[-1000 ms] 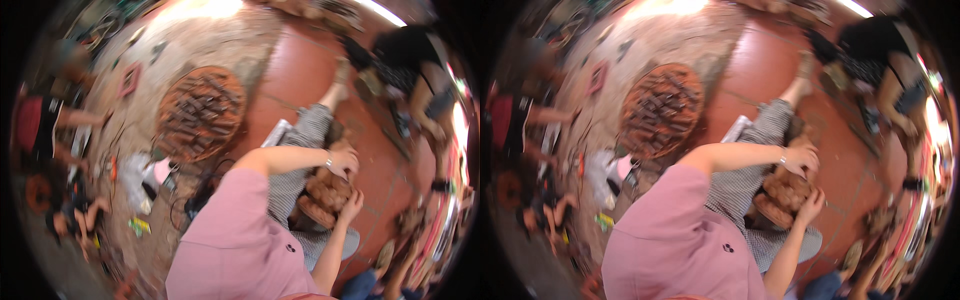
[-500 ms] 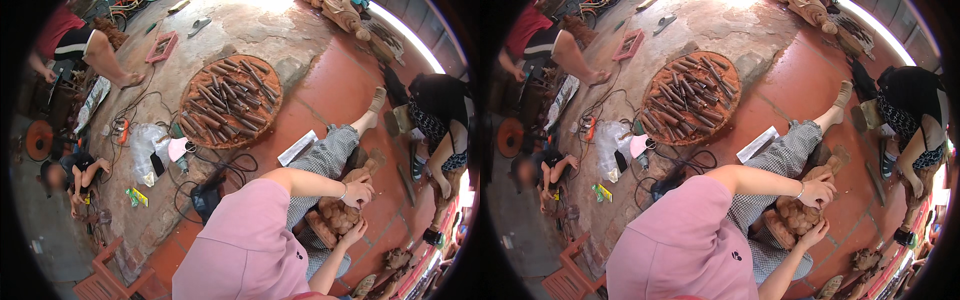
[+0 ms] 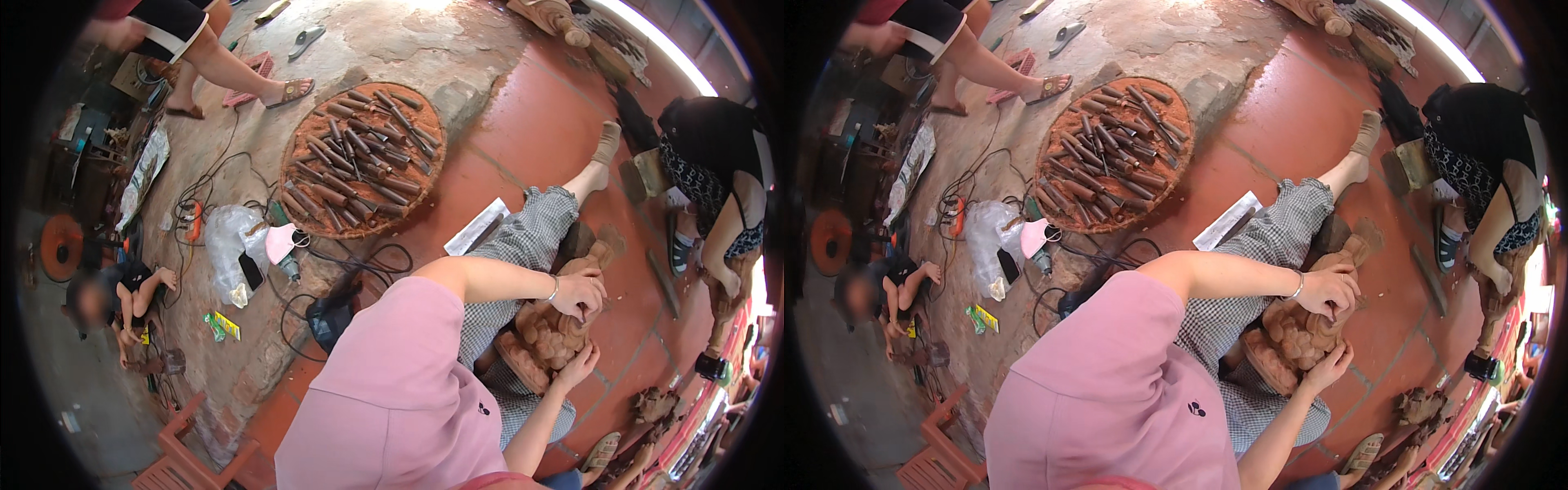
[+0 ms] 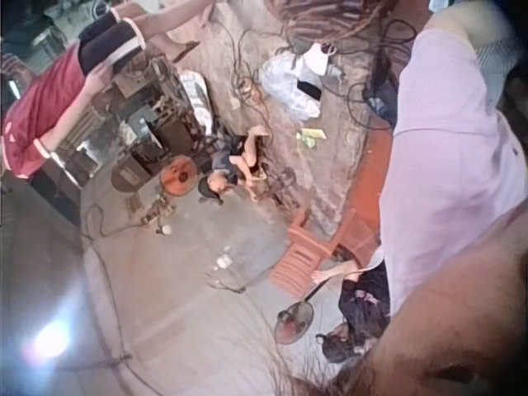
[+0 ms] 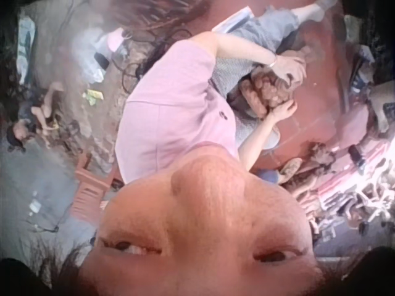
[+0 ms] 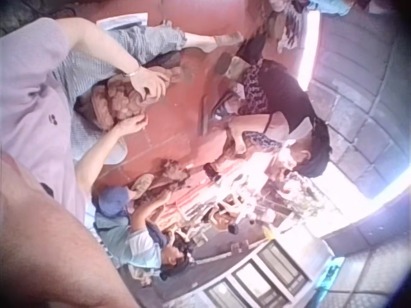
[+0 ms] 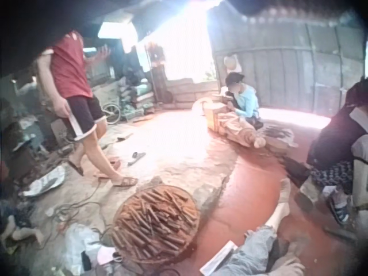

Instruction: The person sits on the floor and carves a wooden figurine using a small carving tool. They hold the wood steady with one hand while shaping details with the other, occasionally rotating the piece to access different angles.

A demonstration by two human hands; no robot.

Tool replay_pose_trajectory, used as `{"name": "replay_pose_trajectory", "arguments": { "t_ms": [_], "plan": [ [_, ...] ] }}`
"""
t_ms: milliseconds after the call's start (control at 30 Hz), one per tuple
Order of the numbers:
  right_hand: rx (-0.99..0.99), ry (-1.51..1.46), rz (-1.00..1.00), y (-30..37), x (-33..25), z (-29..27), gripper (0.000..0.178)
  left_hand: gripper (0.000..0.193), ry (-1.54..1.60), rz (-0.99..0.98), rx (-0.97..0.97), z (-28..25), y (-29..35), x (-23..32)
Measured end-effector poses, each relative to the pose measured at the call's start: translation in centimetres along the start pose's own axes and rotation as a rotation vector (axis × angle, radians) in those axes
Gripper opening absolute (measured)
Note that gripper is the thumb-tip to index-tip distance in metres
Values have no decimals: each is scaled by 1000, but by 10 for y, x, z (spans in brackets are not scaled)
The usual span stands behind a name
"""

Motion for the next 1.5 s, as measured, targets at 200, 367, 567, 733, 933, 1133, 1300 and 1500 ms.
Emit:
{"name": "replay_pose_trajectory", "arguments": {
  "t_ms": [200,367,567,733,933,1133,1300,1500],
  "plan": [
    [17,11,2,-3,14,-3,36,16,-142,64,-58,23,-20,12],
    [71,71,48,1,-13,-3,28,20,-64,201,-6,-36,-13,17],
    [122,75,-15,1,-18,-3,27,15,-90,-161,118,-89,12,-15],
    [112,90,44,6,-21,-7,30,13,-35,-99,52,-53,7,3],
    [87,114,46,4,-16,-6,32,9,-102,-58,-120,-5,-22,3],
    [73,78,94,6,-14,-4,33,7,18,-98,-309,-15,-28,-18],
    [107,124,26,5,-10,-3,33,10,-39,-69,-284,-21,-25,-14],
    [106,116,36,4,-20,-6,31,12,-230,-98,-157,-7,-26,12]
  ]
}}
Point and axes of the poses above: each hand's wrist, its own y-axis away from the middle knuckle, its own z-axis out of the palm, x = y × z, the point moved 7 cm from there along -y, towards the middle knuckle, and after that the axes turned 6 degrees about y, right-handed, at the moved point
